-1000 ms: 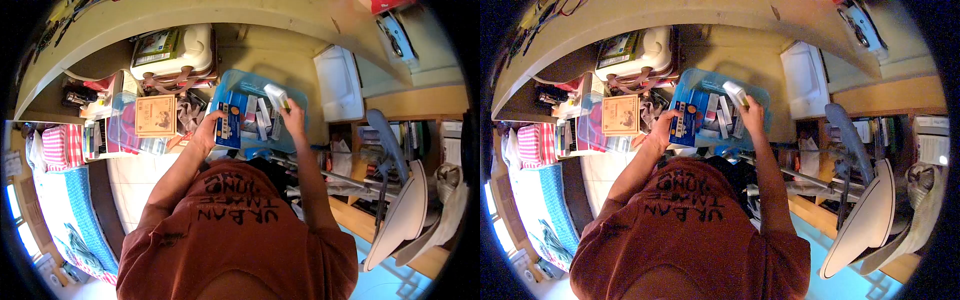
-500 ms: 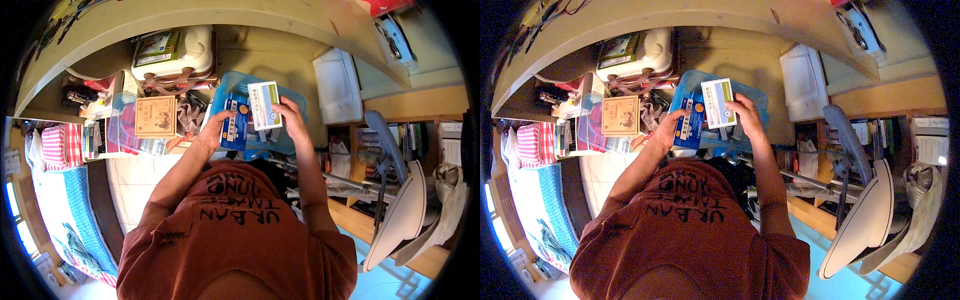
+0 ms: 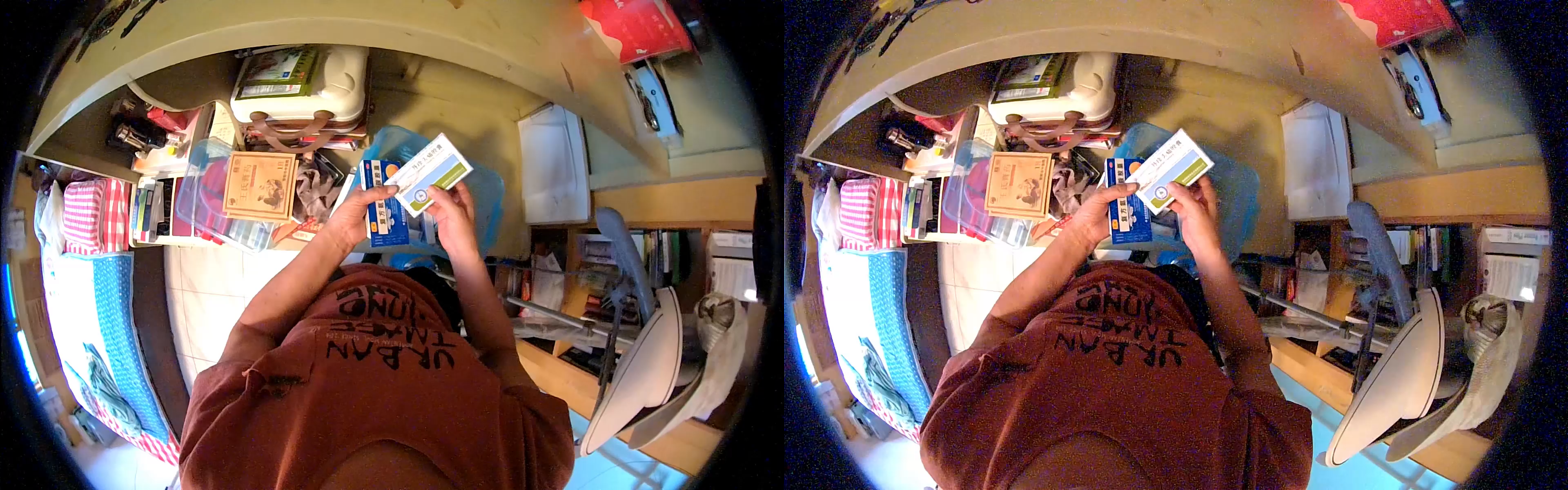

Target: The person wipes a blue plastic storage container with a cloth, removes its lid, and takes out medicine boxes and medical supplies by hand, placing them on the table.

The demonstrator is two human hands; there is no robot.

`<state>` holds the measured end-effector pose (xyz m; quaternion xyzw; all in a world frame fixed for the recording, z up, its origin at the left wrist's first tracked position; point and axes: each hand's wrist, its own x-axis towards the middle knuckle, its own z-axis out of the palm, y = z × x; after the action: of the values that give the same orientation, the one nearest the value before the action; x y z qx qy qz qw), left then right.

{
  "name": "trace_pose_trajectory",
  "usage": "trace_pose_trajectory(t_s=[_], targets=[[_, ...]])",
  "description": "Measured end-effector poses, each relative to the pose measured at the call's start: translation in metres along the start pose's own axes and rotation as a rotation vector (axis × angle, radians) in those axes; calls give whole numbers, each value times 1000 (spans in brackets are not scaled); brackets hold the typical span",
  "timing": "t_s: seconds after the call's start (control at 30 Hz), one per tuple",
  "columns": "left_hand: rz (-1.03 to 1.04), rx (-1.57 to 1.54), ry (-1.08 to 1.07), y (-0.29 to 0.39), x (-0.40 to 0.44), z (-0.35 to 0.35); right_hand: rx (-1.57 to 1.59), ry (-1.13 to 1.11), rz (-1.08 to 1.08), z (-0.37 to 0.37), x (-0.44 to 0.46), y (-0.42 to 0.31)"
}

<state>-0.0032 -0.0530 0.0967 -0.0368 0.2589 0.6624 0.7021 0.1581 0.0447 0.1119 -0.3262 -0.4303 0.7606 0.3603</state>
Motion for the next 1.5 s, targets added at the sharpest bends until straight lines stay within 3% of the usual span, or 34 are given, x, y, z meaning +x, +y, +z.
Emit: trace_pose_trajectory(t_s=[0.17, 0.83, 0.97, 1.5], targets=[[4, 40, -5, 13, 1, -10, -154, -17, 23, 3, -2, -2], [63, 130, 24, 35, -3, -24, -215, -50, 151, 5, 5, 9], [-7, 129, 24, 41, -8, -34, -31, -20, 104, 6, 6, 7], [-119, -18, -77, 47, 2, -59, -181, -70, 154, 12, -2, 19]])
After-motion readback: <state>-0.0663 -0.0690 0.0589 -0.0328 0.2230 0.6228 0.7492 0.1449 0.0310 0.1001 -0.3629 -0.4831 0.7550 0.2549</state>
